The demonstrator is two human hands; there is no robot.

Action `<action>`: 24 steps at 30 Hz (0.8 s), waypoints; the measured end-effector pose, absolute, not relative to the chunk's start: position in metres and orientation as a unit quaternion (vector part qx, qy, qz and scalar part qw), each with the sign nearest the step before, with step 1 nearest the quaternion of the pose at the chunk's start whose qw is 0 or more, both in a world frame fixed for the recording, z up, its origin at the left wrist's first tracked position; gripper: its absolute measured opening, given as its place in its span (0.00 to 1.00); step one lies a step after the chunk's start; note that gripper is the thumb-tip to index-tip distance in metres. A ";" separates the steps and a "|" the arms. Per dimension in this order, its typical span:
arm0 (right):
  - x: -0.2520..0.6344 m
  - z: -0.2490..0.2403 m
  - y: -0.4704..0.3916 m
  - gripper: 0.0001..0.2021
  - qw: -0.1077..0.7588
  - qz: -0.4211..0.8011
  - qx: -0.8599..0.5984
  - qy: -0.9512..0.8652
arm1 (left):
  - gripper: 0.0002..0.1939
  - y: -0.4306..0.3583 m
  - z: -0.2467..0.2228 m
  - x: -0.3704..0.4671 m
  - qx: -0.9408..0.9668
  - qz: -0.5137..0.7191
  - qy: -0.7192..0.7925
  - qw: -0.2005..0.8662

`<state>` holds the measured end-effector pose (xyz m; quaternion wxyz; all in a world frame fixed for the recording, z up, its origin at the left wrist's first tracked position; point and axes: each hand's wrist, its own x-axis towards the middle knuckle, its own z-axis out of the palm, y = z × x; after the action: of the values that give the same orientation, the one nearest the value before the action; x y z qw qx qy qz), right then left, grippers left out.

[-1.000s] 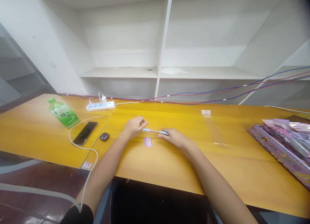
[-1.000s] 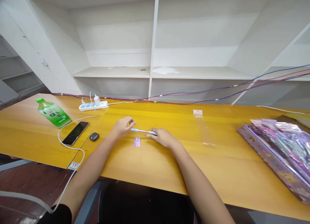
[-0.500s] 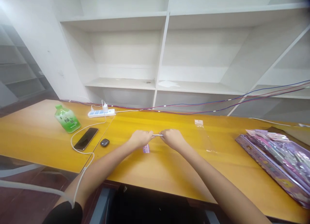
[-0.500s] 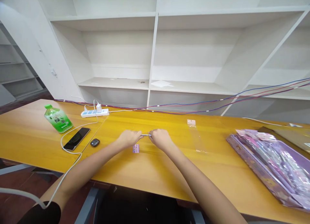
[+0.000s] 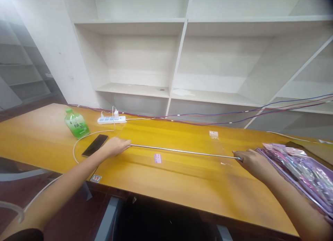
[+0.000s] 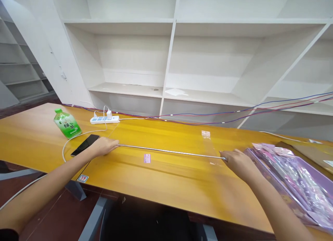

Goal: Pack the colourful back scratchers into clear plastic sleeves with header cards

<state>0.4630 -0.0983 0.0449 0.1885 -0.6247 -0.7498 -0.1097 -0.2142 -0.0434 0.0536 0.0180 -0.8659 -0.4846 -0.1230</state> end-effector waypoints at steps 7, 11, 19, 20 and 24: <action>0.465 0.022 -0.118 0.16 0.130 -0.021 -0.640 -0.757 | 0.13 -0.045 0.052 -0.204 -0.839 -0.141 -0.519 0.081; 0.467 0.020 -0.123 0.15 0.156 -0.015 -0.637 -0.755 | 0.17 -0.044 0.051 -0.201 -0.823 -0.123 -0.542 0.120; 0.475 0.007 -0.110 0.12 0.168 -0.007 -0.691 -0.703 | 0.15 -0.041 0.057 -0.183 -0.813 -0.045 -0.574 0.090; 0.461 0.006 -0.105 0.11 0.163 0.000 -0.690 -0.705 | 0.15 -0.041 0.057 -0.172 -0.811 -0.033 -0.578 0.081; 0.340 0.008 -0.086 0.10 0.081 0.016 -0.681 -0.728 | 0.12 -0.041 0.048 -0.089 -0.822 0.019 -0.568 0.037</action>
<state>0.3398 -0.0862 0.0076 0.0809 -0.6807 -0.7279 0.0158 -0.0890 -0.0410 0.0476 0.0371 -0.8220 -0.5680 0.0194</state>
